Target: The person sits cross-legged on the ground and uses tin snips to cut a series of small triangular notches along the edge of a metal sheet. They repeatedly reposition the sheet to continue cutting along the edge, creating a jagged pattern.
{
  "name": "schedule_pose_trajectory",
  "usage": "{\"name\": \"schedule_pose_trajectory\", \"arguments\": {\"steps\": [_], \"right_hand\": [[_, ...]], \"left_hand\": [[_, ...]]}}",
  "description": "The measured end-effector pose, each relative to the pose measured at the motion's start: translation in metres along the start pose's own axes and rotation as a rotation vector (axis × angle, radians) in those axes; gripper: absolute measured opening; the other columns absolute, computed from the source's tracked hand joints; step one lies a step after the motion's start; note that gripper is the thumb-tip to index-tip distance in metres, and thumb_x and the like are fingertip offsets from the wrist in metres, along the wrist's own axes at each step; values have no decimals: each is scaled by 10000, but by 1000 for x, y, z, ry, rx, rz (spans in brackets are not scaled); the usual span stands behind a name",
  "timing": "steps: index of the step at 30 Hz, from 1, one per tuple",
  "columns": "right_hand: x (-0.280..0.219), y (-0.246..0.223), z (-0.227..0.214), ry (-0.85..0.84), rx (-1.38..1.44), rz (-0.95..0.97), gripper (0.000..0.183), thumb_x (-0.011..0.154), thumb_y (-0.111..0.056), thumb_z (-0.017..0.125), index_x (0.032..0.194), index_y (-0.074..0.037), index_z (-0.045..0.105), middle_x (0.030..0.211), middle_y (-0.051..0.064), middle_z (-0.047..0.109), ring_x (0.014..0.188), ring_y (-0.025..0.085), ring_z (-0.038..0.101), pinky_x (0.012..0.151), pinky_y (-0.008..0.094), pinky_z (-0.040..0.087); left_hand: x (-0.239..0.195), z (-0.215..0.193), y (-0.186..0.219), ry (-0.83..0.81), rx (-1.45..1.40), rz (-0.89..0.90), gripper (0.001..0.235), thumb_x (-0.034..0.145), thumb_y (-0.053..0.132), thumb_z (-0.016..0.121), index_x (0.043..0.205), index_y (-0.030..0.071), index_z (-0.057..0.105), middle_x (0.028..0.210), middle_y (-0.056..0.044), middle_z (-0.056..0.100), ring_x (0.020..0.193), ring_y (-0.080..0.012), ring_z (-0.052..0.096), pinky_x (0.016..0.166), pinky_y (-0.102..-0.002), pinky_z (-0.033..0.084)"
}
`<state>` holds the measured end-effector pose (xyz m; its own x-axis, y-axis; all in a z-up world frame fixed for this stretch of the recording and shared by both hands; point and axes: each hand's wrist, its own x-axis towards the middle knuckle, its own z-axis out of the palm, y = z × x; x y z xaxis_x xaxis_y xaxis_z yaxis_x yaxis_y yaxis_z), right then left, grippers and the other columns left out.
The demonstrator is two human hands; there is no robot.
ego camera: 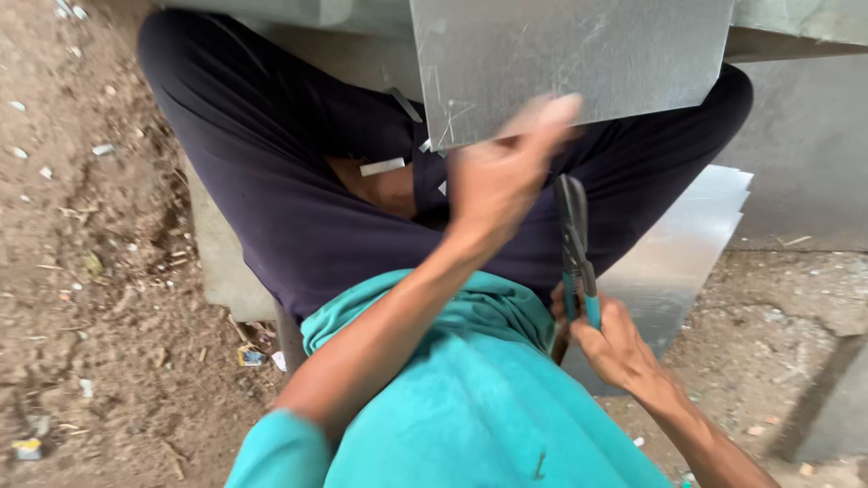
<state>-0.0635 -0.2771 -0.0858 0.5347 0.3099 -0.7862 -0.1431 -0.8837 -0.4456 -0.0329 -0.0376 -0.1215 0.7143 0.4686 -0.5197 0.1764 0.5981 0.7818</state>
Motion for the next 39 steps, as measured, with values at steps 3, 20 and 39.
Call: {"name": "schedule_pose_trajectory", "arguments": {"steps": [3,20,39], "right_hand": [[2,-34,0,-151,167,-84,436,661,-185,529,1062,-43,626,979,91,704,832,216,690,736,361,573],[18,-67,45,-28,168,-153,253,715,-103,494,951,-23,539,745,114,570,685,231,543,659,384,469],[-11,1,28,53,729,-11,543,652,-182,504,1162,-4,557,1085,106,646,1005,189,662,752,360,621]], "left_hand": [[-13,-64,12,23,-131,275,286,986,271,719,948,-13,724,869,-43,744,798,-108,751,718,-257,574],[-21,-70,-1,-113,-11,135,130,966,90,758,940,-37,748,843,-54,743,700,-97,675,587,-259,587],[32,2,-31,-273,-39,175,177,922,194,763,885,30,706,789,37,684,678,-51,634,618,-214,502]]}}
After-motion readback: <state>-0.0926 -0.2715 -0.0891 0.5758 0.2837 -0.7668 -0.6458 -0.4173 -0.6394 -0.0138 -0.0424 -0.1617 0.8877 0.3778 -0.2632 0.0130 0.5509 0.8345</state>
